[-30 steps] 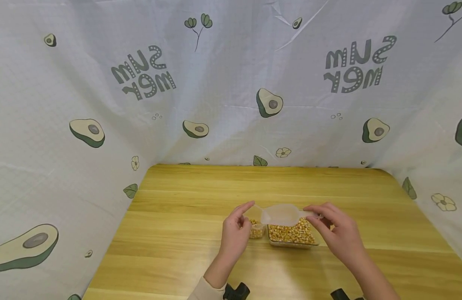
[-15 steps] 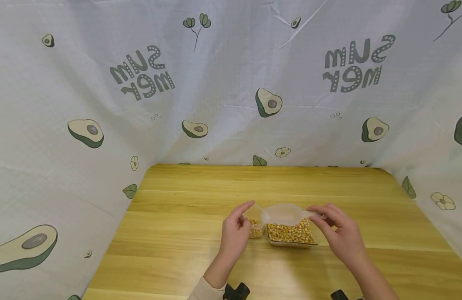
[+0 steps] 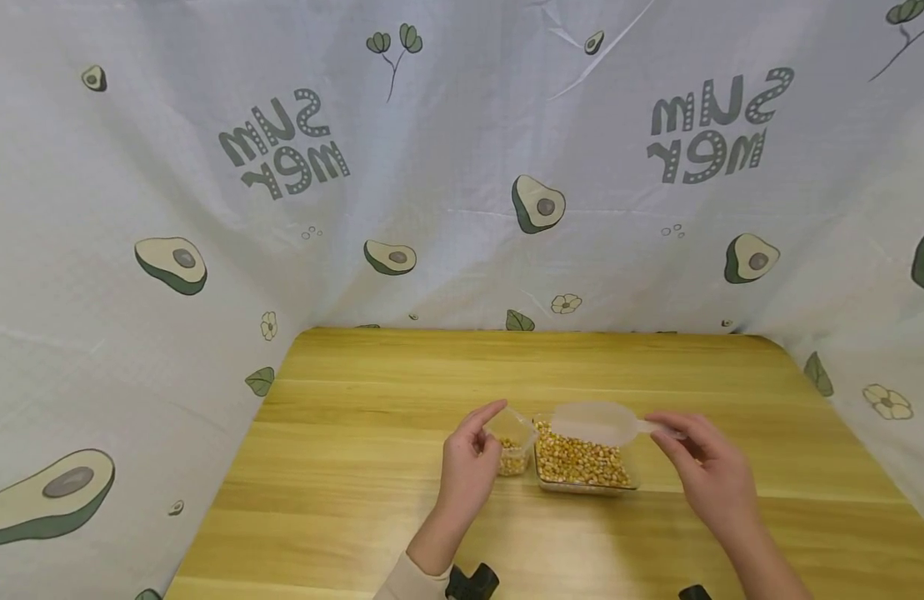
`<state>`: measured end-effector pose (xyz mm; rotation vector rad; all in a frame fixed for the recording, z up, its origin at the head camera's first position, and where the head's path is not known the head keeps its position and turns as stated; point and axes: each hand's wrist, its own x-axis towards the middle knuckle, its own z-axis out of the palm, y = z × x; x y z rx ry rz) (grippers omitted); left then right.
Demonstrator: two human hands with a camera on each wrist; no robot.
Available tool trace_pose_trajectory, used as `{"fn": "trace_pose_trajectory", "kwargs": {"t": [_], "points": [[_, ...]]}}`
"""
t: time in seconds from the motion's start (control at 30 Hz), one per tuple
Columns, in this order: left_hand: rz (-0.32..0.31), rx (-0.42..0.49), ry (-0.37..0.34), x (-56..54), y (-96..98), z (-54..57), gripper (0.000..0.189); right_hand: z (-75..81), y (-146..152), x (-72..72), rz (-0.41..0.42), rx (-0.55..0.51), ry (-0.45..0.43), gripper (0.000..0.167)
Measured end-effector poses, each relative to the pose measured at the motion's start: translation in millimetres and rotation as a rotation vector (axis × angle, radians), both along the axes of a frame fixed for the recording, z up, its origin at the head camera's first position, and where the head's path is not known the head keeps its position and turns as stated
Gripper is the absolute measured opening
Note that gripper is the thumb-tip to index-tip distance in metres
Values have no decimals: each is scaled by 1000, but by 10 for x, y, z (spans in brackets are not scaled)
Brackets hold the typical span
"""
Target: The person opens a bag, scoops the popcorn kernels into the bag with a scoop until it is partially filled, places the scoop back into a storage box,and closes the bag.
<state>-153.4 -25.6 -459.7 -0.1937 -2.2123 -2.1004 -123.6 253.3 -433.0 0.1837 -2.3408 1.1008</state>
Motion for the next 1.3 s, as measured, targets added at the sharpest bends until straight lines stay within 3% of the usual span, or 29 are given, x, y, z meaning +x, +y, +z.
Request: {"fn": "trace_pose_trajectory", "kwargs": {"t": [0.5,0.9,1.3], "points": [[7,5,-3,-8,-14,-10,54,-149,201,37,-51,152,60,24],[7,6,-2,-3,-19,-14,54,-164,233,-15,-37,437,109,26],[10,-1,-10,5,-21,-10,54,-253,171,-53,9,446,136,33]]}}
